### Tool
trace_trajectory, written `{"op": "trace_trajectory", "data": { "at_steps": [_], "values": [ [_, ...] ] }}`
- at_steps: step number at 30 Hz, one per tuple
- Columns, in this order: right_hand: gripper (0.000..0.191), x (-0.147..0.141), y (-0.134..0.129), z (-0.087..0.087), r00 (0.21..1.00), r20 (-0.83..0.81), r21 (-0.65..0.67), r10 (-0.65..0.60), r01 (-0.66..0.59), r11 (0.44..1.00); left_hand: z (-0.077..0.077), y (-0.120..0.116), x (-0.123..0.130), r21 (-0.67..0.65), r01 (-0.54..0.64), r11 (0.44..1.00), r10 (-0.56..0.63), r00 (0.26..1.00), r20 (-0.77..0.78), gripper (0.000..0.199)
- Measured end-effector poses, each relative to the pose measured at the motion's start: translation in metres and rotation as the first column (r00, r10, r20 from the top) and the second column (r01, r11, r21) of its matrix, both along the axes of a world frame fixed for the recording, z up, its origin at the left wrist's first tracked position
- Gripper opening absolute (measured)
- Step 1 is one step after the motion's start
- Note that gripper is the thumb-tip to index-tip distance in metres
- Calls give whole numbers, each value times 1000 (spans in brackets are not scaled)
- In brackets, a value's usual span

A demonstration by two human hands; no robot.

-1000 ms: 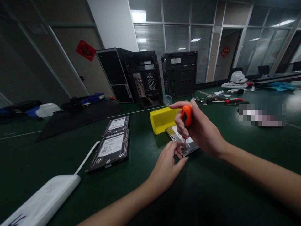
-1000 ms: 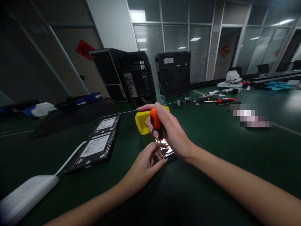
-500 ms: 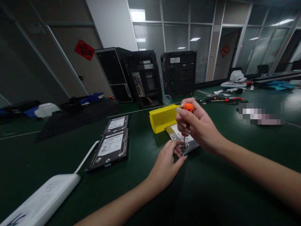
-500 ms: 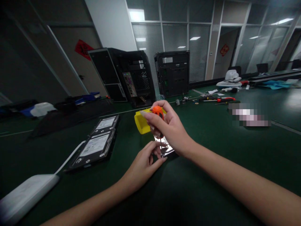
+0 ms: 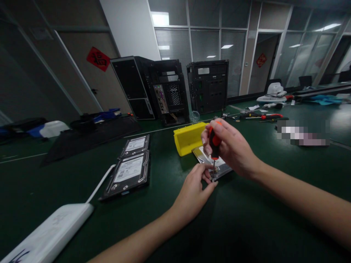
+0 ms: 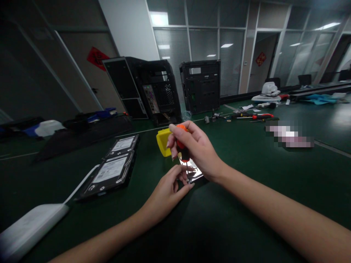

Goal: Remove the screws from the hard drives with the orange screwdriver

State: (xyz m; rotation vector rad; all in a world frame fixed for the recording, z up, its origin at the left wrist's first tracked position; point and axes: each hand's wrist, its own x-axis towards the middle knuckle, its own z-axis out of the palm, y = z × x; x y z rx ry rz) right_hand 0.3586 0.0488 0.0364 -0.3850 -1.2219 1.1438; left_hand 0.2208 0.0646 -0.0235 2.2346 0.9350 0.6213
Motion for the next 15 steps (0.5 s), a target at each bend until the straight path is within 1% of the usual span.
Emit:
{"op": "trace_trajectory", "data": {
  "at_steps": [5,9,10,13,15],
  "values": [
    [20,2,2,-1,1000,26,-17,2,-2,1000,0,0,0,1,1,1000,-1,1000,0,31],
    [20,3,2,-1,1000,9,-23,28,-28,999,1,1,0,1,15,1000,-15,1000,-6,30],
    [21,3,3,0,999,5,-20,48,-47,999,1,1,0,0,15,1000,-15,1000,-10,30],
    [34,2,2,1,995,6,-20,96,-96,995,0,1,0,2,15,1000,-15,1000,-9,29],
    [33,2,2,2,995,22,-28,98,-98,995,-1,1,-1,7,15,1000,-15,1000,0,27]
  ]
}}
